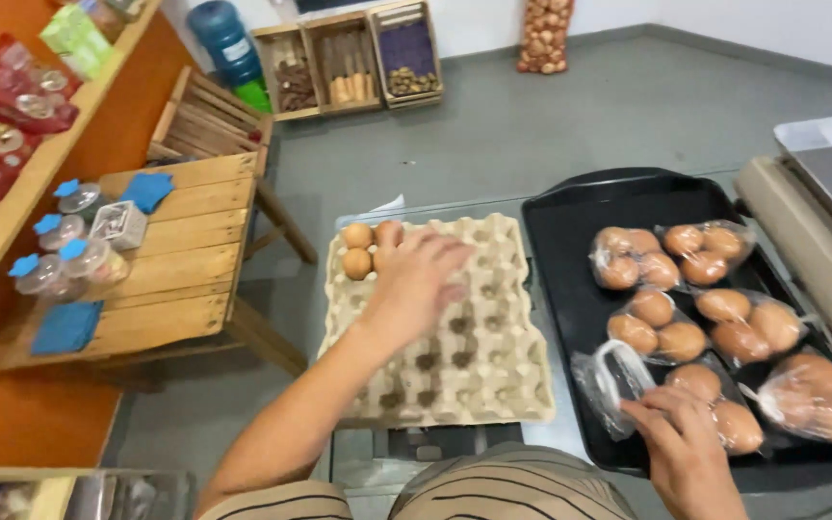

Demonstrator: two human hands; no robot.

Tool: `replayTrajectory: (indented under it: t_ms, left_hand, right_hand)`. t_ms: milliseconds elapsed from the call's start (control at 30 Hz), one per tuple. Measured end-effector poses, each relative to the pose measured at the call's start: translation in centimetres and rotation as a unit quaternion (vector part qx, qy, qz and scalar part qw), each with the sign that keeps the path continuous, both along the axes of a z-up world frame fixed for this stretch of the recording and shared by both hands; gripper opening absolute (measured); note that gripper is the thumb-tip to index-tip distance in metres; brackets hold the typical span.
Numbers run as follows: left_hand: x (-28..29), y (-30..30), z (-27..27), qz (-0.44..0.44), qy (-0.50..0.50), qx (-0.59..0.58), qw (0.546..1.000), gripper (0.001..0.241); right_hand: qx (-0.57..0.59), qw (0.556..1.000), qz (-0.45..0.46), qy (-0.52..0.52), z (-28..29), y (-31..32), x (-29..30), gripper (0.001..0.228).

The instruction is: The person is seen taking eggs from a large cardboard tray and placing them into small plastic bags for individual sale.

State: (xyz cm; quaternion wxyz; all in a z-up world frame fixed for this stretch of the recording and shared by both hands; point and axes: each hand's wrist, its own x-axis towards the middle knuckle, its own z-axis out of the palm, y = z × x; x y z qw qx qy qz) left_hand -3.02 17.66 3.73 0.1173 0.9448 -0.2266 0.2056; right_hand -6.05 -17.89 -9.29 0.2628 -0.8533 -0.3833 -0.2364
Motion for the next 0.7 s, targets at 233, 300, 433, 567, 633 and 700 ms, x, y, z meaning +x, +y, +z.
replayTrajectory:
  t_ms: [233, 300, 433, 567, 633, 700]
  left_hand:
    - [0.0, 9.2, -6.0, 0.218, 0.038, 0.007, 0.975, 0.056]
    - [0.3, 9.4, -7.0, 0.190, 0.013, -0.013, 0.982, 0.054]
    - [0.9, 9.2, -7.6, 0.209, 0.013, -0.010, 0.978, 0.052]
    - [1.8, 9.8, -7.5, 0.219, 0.032, -0.004, 0.975, 0.054]
    - [1.6, 9.4, -6.3, 0.221, 0.054, -0.018, 0.974, 0.050]
    - [1.5, 9.3, -5.9, 0.220, 0.079, -0.032, 0.972, 0.046]
  right_hand:
    - [0.041, 0.996, -0.082, -0.023, -2.2, -1.3, 0.6, 0.033]
    - [0.030, 0.994, -0.107, -0.021, -2.1, -1.5, 0.3, 0.037]
    - [0.032, 0.993, -0.100, 0.047, -1.6, -1.8, -0.6, 0.024]
    - [0.063, 0.993, -0.099, -0.014, -1.2, -1.3, -1.0, 0.031]
    - [0.074, 0.990, -0.121, 0.012, -0.5, -0.8, -1.6, 0.030]
    - [0.086, 0.985, -0.145, 0.039, -0.2, -0.7, -1.9, 0.030]
